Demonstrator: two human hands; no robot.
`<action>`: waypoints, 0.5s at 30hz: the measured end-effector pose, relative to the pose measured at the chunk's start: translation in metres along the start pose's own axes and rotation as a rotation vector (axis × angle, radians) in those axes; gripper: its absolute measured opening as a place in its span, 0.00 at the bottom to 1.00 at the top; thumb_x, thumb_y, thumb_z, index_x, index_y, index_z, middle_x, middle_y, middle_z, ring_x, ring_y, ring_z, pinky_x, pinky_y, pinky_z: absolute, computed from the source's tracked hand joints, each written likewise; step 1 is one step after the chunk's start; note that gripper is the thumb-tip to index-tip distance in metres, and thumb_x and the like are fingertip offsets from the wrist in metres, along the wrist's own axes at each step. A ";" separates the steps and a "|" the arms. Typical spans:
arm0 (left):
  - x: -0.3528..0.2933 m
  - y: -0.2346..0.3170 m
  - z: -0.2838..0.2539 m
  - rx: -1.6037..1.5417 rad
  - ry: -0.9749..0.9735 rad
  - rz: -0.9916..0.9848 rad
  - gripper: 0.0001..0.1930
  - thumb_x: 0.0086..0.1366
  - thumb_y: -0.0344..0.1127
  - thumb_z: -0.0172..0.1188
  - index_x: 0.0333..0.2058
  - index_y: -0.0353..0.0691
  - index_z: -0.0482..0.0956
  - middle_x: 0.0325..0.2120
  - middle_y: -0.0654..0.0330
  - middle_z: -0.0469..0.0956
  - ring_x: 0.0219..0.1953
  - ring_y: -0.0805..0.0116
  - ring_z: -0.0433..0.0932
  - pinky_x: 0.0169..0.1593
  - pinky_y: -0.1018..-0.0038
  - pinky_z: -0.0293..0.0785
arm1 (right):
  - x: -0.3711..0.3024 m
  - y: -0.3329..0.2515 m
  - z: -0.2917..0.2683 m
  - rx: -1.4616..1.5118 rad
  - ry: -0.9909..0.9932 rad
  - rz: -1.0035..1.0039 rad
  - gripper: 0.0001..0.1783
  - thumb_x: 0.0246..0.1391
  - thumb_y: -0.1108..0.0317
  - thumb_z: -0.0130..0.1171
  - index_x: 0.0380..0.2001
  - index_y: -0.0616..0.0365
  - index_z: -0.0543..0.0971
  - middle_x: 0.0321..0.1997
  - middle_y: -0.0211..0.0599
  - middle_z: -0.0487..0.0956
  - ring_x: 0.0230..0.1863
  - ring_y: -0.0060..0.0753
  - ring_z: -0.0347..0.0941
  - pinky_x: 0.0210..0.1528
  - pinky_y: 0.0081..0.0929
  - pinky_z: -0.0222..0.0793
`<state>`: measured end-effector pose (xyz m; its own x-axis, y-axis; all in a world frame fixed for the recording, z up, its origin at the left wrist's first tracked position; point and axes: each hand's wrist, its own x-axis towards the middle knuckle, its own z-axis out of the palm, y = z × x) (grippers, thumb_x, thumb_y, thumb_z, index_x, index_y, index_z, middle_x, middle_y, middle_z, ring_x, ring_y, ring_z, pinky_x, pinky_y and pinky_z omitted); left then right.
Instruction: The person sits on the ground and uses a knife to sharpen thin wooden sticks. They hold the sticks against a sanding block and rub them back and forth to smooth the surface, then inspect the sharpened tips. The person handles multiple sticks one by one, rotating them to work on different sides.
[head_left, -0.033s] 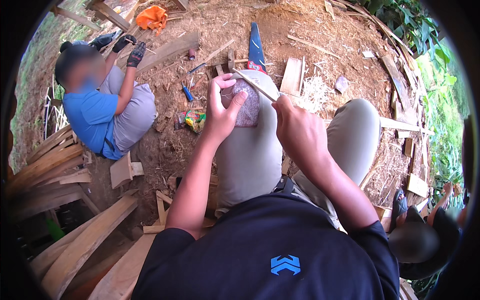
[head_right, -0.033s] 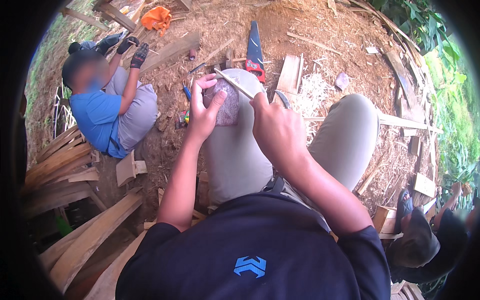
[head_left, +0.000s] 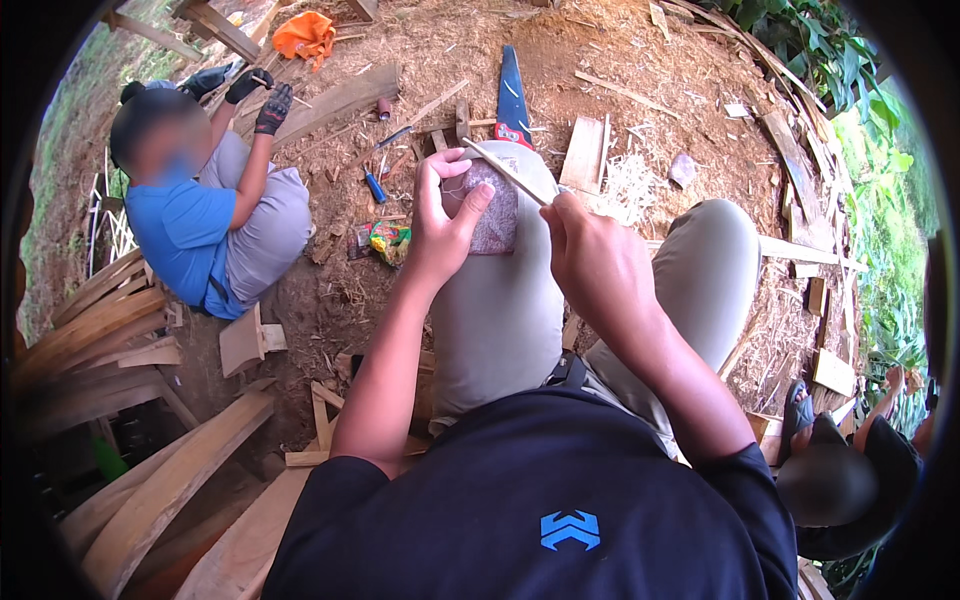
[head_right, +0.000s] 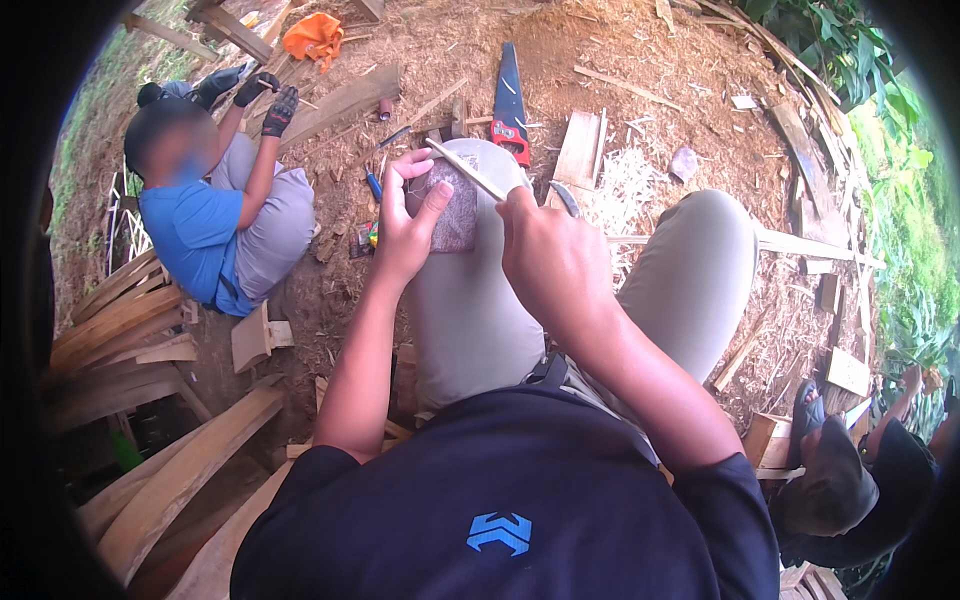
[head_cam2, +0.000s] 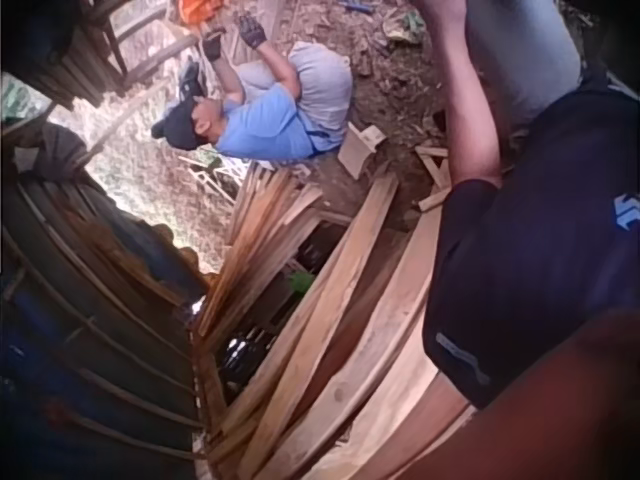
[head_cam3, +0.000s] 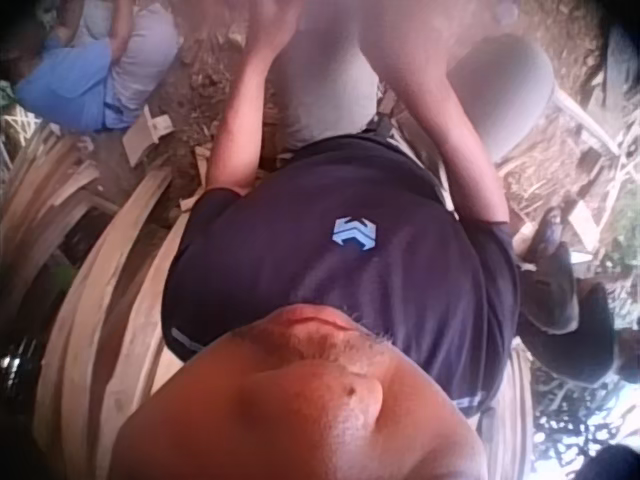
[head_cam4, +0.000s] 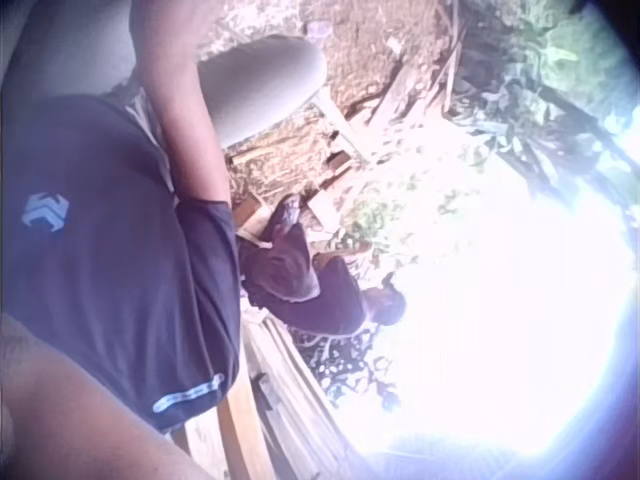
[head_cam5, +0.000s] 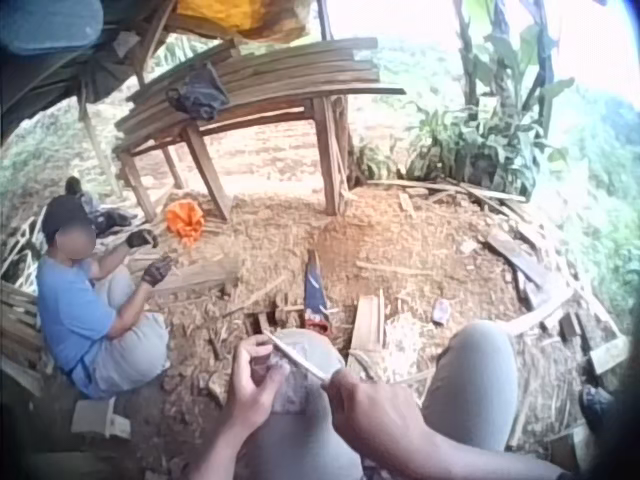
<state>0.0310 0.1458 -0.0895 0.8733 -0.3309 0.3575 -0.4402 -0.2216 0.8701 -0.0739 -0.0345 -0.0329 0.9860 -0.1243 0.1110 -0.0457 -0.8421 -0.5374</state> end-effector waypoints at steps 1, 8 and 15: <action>0.000 -0.001 0.001 -0.023 0.001 -0.020 0.20 0.66 0.38 0.65 0.47 0.34 0.67 0.54 0.47 0.68 0.57 0.57 0.70 0.62 0.62 0.65 | 0.000 0.002 0.001 0.066 0.009 -0.017 0.11 0.65 0.61 0.54 0.37 0.58 0.75 0.15 0.45 0.76 0.17 0.48 0.76 0.21 0.44 0.68; -0.001 -0.003 -0.001 -0.053 -0.004 -0.047 0.20 0.66 0.39 0.65 0.48 0.34 0.67 0.55 0.48 0.68 0.58 0.59 0.69 0.63 0.63 0.64 | 0.009 0.018 0.013 0.725 -0.402 0.302 0.22 0.66 0.55 0.52 0.33 0.67 0.78 0.20 0.42 0.77 0.24 0.36 0.75 0.31 0.36 0.69; -0.001 0.006 0.000 -0.092 -0.005 -0.077 0.19 0.67 0.38 0.64 0.48 0.34 0.68 0.56 0.49 0.68 0.60 0.60 0.67 0.64 0.63 0.61 | 0.012 0.023 0.017 0.765 -0.390 0.277 0.24 0.71 0.51 0.45 0.31 0.59 0.78 0.17 0.27 0.67 0.22 0.17 0.62 0.26 0.25 0.60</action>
<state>0.0277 0.1453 -0.0848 0.9027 -0.3208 0.2867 -0.3504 -0.1615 0.9226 -0.0603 -0.0466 -0.0584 0.9461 0.0334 -0.3221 -0.3082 -0.2122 -0.9273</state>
